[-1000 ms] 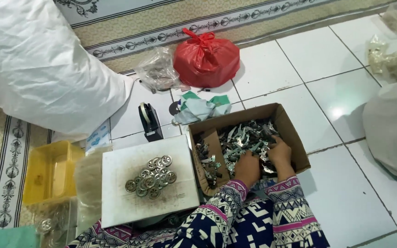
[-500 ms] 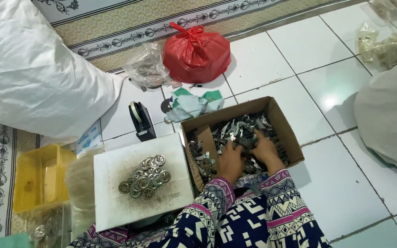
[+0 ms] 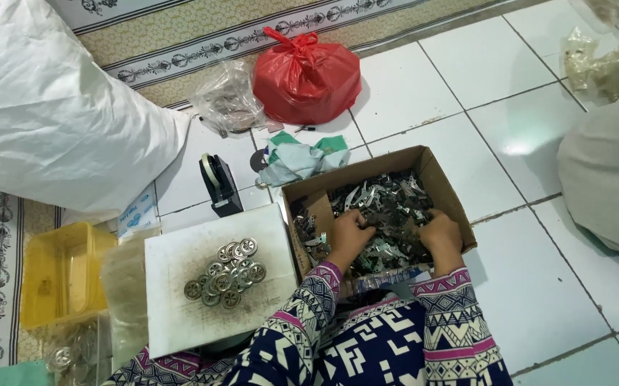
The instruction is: The person sits on the floor and sorts small metal parts from a cardboard box onto a white tray. They repeatedly pick up parts, separate them, and place them on the tray.
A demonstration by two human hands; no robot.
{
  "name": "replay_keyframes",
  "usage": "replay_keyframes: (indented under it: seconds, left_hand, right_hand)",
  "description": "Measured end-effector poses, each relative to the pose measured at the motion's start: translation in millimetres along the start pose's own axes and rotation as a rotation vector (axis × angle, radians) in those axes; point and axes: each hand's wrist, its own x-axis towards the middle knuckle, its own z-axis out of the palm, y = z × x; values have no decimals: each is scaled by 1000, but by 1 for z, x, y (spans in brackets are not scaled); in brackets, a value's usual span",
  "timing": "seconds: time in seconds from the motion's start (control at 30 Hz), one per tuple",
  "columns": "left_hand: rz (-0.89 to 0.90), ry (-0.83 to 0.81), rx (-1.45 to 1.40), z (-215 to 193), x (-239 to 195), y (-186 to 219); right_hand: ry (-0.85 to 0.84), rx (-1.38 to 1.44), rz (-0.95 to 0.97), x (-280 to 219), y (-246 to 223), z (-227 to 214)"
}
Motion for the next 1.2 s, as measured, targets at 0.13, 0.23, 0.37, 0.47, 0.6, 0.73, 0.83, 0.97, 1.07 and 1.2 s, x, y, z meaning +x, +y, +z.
replay_keyframes:
  seconds: [0.13, 0.23, 0.37, 0.47, 0.6, 0.73, 0.83, 0.97, 1.07, 1.2]
  left_hand:
    - [-40, -42, -51, -20, -12, 14]
    - [-54, -36, -28, -16, -6, 4]
    - [-161, -26, -146, -7, -3, -10]
    - [-261, -80, -282, -12, -6, -1]
    - [-342, -149, -493, -16, -10, 2]
    - [-402, -274, -720, -24, -13, 8]
    - [-421, -312, -782, -20, -12, 4]
    - [-556, -235, -863, -9, -6, -3]
    - [-580, -196, -919, -16, -6, 5]
    - [-410, -178, -822, -31, -14, 33]
  right_hand:
    - [-96, -131, -30, 11, 3, 21]
    - [-41, -100, -73, -9, -20, 14]
    - [-21, -59, -202, -22, -35, 23]
    - [-90, -39, -238, -24, -36, 27]
    - [-124, -24, -221, -58, -56, 5]
    - [-100, -48, -230, -45, -49, 17]
    - [-72, -7, -232, -50, -54, 11]
    - [-40, 121, -159, -46, -52, 6]
    - [-23, 333, -159, -20, -28, 20]
    - [-122, 756, -257, 3, -8, 30]
